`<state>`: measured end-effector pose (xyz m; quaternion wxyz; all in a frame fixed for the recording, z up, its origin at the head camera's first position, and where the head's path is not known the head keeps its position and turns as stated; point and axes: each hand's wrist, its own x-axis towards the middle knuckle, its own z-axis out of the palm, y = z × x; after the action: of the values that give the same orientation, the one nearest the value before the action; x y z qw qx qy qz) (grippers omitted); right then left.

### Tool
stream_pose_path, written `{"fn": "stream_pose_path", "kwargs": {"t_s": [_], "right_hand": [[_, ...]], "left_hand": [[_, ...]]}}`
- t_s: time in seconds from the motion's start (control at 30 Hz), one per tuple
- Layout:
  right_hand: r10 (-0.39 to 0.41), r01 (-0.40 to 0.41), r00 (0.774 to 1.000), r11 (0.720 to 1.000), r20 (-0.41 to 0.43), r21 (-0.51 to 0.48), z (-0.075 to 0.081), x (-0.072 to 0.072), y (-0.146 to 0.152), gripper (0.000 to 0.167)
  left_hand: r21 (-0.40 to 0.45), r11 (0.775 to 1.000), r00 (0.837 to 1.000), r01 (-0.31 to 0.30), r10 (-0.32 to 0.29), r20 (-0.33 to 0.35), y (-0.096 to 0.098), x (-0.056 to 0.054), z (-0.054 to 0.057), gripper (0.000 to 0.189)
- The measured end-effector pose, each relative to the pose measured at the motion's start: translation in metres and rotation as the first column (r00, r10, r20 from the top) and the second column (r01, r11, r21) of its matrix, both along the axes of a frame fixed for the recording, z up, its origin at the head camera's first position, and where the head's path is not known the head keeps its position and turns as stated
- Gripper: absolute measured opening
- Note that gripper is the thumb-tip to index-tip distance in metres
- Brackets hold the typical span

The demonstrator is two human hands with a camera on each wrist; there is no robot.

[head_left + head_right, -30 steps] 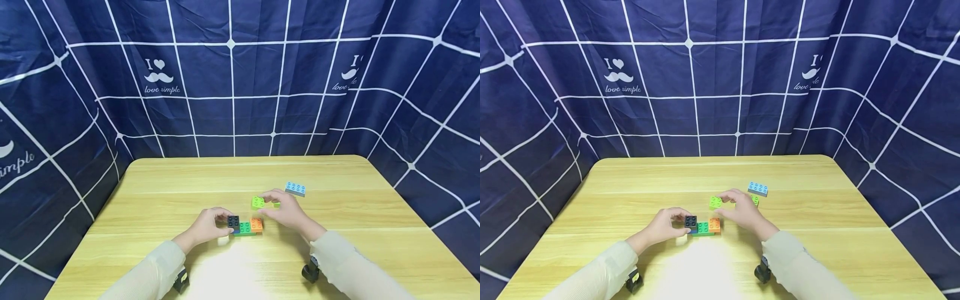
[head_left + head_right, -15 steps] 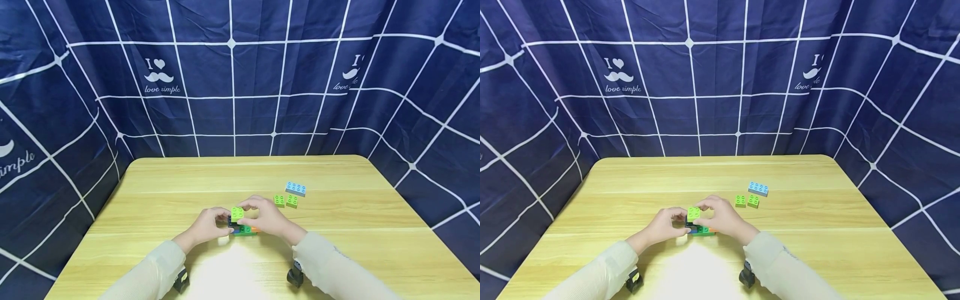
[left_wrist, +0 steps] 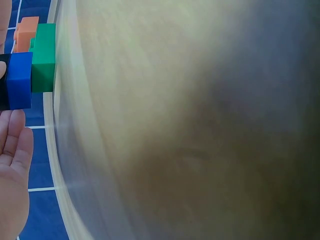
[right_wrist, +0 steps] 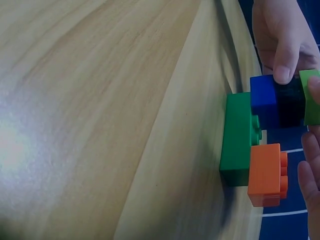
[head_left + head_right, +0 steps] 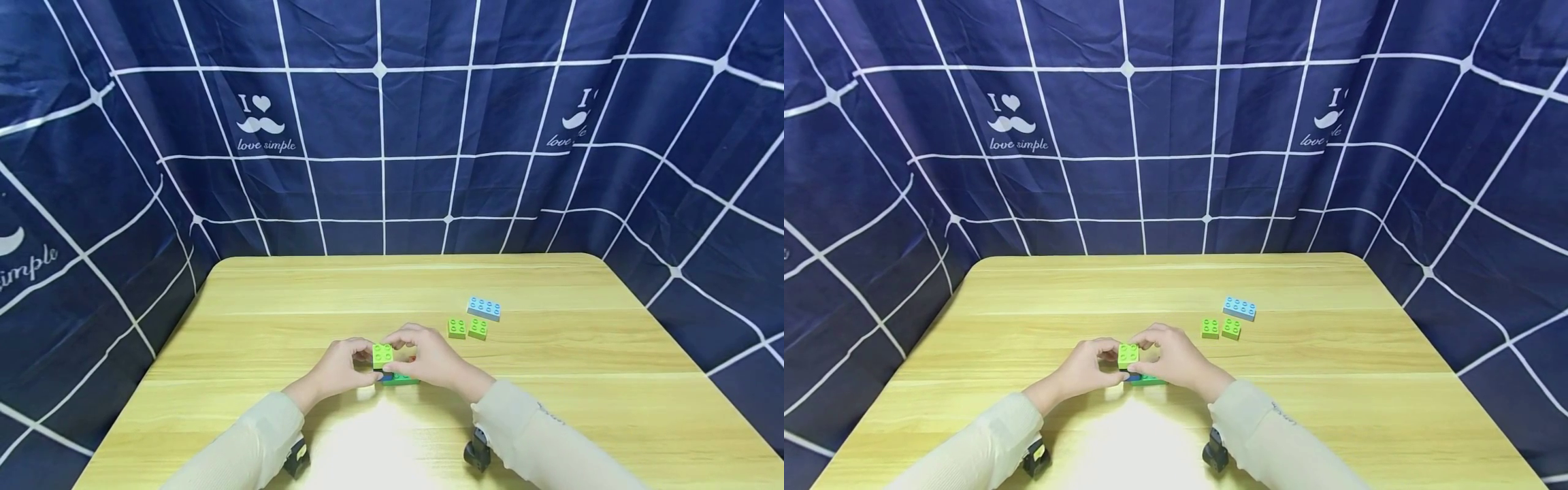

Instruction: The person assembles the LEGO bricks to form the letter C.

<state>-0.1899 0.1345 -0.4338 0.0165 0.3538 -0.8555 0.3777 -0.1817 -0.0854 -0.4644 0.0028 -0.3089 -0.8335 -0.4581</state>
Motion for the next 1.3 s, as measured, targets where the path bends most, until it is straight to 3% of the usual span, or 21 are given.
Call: {"fn": "stream_pose_path", "kwargs": {"t_s": [0.27,0.53,1.03,1.3], "right_hand": [[0.018,-0.017,0.999,1.000,-0.038,0.022,0.005,0.001,-0.001,0.033],[0.004,-0.003,1.000,0.999,-0.021,0.051,0.012,0.003,-0.005,0.030],[-0.012,0.012,1.000,1.000,-0.020,0.018,0.001,0.002,-0.003,0.035],[-0.039,0.039,0.999,0.999,0.023,-0.012,-0.003,0.005,-0.002,0.039]], "left_hand": [[0.014,1.000,1.000,0.010,-0.010,-0.001,0.000,0.000,0.000,0.025],[0.015,1.000,1.000,0.018,-0.018,-0.011,-0.001,-0.001,-0.001,0.025],[0.068,0.998,0.999,-0.004,0.007,-0.042,0.000,0.000,-0.001,0.034],[0.106,0.994,0.999,0.005,0.000,-0.046,0.002,0.000,-0.002,0.029]]}}
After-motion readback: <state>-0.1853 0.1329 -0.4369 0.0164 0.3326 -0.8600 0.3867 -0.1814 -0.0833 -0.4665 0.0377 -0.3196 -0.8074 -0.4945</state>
